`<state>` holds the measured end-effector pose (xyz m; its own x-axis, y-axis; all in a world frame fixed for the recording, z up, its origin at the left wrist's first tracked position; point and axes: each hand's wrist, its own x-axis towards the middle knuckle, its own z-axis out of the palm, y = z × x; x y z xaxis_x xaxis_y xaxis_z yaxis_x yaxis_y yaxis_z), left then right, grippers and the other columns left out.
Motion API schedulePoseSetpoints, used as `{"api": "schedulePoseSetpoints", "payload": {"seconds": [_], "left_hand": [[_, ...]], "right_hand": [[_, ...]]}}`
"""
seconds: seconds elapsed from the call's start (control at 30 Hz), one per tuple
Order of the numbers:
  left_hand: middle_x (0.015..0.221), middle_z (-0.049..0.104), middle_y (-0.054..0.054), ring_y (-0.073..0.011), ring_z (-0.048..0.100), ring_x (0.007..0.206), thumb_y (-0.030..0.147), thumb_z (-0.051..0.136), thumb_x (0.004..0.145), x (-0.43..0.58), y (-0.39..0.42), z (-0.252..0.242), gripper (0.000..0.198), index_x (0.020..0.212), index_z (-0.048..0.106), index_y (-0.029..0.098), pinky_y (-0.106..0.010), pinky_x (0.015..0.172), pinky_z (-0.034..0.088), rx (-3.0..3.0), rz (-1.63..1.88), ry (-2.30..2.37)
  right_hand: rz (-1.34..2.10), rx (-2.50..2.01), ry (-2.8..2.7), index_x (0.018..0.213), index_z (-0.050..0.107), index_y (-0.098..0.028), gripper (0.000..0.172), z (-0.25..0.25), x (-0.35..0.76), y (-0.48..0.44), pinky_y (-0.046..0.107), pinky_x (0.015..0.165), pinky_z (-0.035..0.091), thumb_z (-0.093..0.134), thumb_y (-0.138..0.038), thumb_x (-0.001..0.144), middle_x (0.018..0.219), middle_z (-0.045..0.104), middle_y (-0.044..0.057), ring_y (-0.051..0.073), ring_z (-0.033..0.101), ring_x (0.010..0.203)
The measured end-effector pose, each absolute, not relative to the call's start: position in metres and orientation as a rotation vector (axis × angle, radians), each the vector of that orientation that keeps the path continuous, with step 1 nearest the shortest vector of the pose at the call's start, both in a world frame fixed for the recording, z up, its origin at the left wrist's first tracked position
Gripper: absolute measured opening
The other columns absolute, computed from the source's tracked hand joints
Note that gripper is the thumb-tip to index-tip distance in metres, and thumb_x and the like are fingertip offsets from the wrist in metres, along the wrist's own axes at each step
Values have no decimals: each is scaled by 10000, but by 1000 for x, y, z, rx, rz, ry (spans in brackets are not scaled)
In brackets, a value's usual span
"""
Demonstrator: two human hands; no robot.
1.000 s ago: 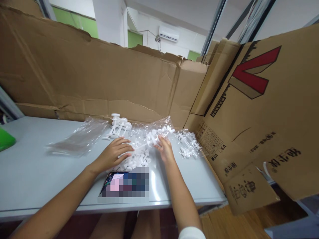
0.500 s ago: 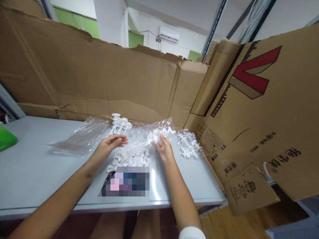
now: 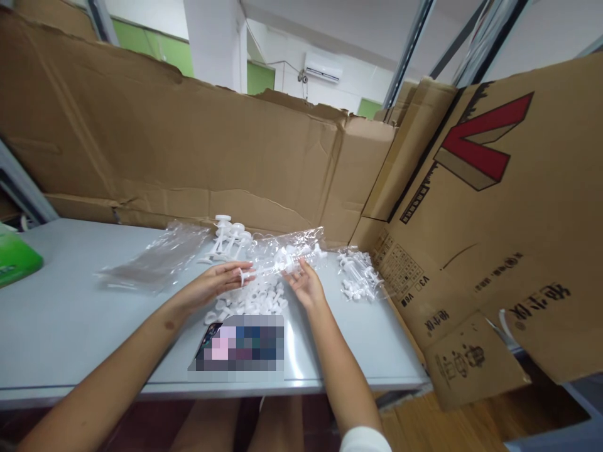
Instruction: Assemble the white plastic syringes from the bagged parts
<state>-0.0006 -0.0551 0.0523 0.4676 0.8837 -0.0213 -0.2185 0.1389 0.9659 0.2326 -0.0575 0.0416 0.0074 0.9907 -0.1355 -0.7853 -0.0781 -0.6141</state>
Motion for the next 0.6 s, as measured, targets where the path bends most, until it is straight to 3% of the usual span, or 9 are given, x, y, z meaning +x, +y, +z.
{"api": "schedulePoseSetpoints", "payload": {"seconds": [0.23, 0.33, 0.43, 0.6], "left_hand": [[1206, 565, -99, -261, 507, 1123, 286, 668, 701, 1, -57, 49, 434, 1113, 571, 189, -434, 997, 345, 1253, 883, 594], [1339, 435, -76, -274, 501, 1127, 268, 648, 722, -1, -63, 56, 451, 1159, 541, 241, -439, 987, 354, 1285, 857, 537], [1398, 348, -59, -286, 491, 1136, 257, 632, 737, -3, -68, 61, 475, 1195, 509, 283, -447, 982, 353, 1315, 834, 471], [1286, 492, -101, -275, 556, 1050, 264, 581, 775, -4, -64, 56, 431, 1199, 502, 243, -460, 944, 373, 1400, 921, 481]], "right_hand": [[1647, -581, -500, 762, 545, -181, 96, 37, 218, -65, 399, 839, 501, 617, -130, 723, 694, 651, -16, 142, 638, 729], [1702, -537, -483, 792, 542, -186, 81, 40, 222, -65, 416, 858, 485, 607, -213, 753, 720, 660, -7, 156, 641, 763], [1724, -459, -499, 914, 543, -184, 235, 48, 229, -66, 443, 853, 475, 587, -359, 764, 892, 672, 38, 203, 631, 878], [1738, -441, -543, 1007, 531, -190, 424, 55, 239, -67, 460, 809, 477, 543, -519, 741, 975, 646, 83, 250, 612, 941]]}}
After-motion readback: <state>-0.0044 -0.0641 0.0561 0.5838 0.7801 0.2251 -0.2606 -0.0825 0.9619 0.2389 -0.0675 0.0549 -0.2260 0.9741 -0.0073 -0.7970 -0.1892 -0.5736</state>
